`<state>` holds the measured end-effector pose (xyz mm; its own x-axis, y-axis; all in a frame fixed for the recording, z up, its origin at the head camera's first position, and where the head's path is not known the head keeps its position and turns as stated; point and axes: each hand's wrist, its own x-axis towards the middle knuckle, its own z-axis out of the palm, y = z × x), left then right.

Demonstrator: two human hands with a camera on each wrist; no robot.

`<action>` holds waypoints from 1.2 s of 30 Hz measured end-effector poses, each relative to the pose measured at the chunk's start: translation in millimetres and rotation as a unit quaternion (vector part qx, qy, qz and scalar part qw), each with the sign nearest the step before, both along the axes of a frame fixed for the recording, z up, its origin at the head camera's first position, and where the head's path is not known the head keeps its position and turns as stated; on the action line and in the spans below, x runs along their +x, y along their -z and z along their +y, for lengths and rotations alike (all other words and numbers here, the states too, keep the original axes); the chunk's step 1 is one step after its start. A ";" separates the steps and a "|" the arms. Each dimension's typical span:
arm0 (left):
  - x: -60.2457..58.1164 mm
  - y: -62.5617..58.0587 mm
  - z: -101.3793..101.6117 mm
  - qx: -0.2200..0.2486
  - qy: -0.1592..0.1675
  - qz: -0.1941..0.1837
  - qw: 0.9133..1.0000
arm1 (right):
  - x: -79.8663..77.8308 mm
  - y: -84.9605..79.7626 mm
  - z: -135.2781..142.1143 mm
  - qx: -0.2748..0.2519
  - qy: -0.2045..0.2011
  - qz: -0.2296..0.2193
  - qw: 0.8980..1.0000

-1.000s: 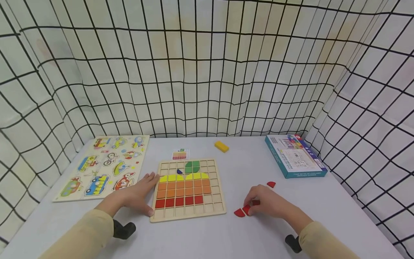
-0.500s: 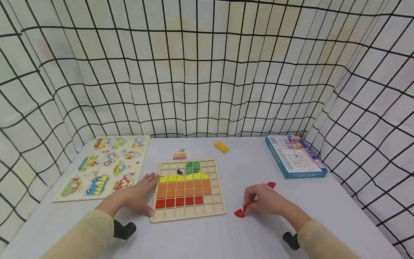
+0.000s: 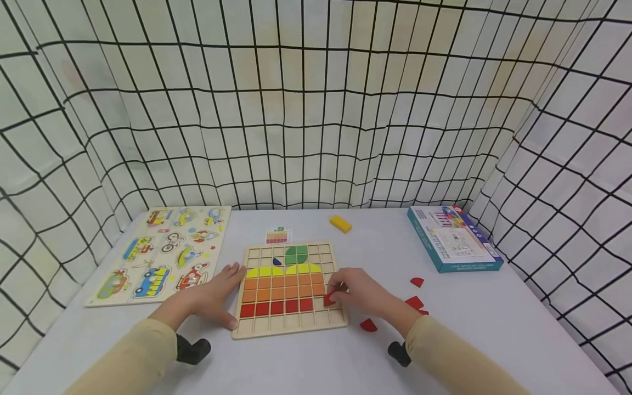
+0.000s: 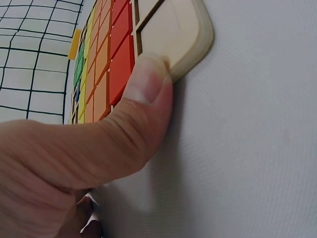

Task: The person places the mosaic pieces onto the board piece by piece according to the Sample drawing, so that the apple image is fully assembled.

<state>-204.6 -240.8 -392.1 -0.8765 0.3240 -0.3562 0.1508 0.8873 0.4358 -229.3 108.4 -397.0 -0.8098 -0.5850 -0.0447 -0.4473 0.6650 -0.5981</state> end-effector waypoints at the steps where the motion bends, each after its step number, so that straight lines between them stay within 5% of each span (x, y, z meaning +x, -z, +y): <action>1: 0.0 0.0 0.0 -0.001 0.000 0.000 1.000 | -0.4 0.2 -5.0 0.001 -0.002 0.000 1.000; 36: -0.8 2.3 -0.4 0.004 0.000 0.004 1.000 | 6.8 10.6 -32.8 0.046 0.041 0.036 0.997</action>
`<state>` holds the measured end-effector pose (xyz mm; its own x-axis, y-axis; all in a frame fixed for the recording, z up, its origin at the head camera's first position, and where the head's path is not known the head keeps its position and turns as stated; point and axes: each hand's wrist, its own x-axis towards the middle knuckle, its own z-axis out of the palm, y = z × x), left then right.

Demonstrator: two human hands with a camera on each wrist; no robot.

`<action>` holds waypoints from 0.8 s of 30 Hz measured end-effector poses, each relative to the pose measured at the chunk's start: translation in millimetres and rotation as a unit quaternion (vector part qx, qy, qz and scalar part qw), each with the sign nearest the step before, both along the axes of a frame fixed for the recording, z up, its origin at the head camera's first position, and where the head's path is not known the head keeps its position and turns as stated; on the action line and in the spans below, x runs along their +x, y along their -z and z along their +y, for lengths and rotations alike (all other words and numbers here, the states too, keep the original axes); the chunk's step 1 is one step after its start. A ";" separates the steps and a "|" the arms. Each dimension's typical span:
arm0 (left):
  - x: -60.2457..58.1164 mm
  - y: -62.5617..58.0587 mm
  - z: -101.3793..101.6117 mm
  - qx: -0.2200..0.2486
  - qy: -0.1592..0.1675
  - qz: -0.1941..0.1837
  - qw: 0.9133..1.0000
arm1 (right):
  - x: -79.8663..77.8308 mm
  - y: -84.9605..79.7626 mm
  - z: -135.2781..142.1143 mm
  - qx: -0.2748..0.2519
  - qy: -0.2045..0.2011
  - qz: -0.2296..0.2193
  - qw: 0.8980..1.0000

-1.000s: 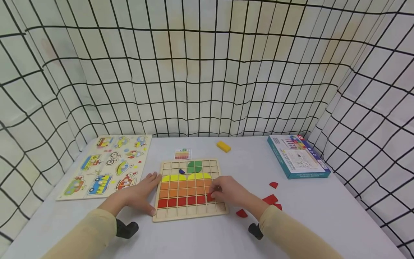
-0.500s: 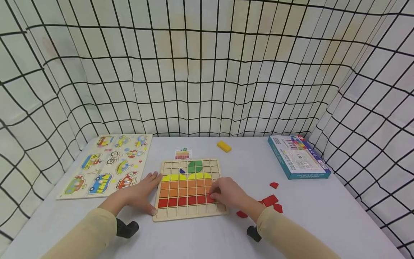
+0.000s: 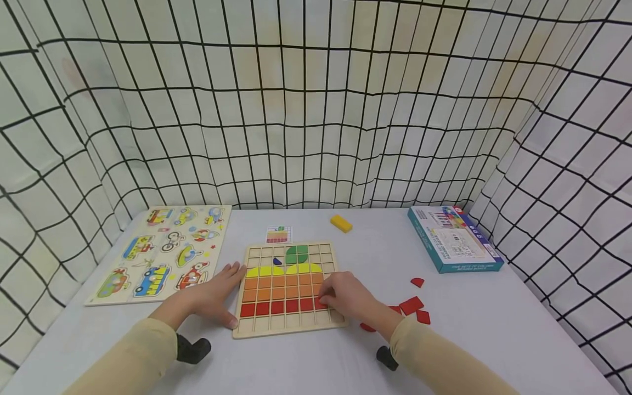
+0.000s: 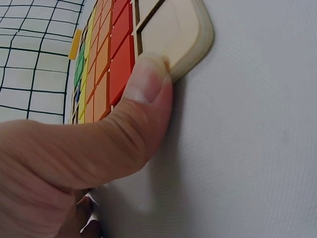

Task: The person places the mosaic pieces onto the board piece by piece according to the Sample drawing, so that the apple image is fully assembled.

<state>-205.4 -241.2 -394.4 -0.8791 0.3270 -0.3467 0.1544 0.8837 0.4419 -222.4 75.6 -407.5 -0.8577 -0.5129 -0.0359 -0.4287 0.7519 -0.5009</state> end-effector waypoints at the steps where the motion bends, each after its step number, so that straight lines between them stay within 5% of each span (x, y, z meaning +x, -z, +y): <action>1: 0.1 0.1 0.2 0.000 -0.001 0.000 1.000 | 0.5 0.0 0.0 0.001 0.002 0.001 1.000; 10: 1.1 0.4 1.8 0.000 0.002 0.001 1.000 | 3.1 -3.6 20.1 -0.020 0.038 0.005 0.999; 18: 1.2 -1.3 1.4 -0.001 0.004 0.002 1.000 | 6.2 -11.7 70.4 -0.022 0.015 0.001 1.000; 24: 1.1 -1.9 1.2 -0.002 0.002 0.000 1.000 | 16.6 -9.8 96.3 -0.015 -0.016 -0.060 0.998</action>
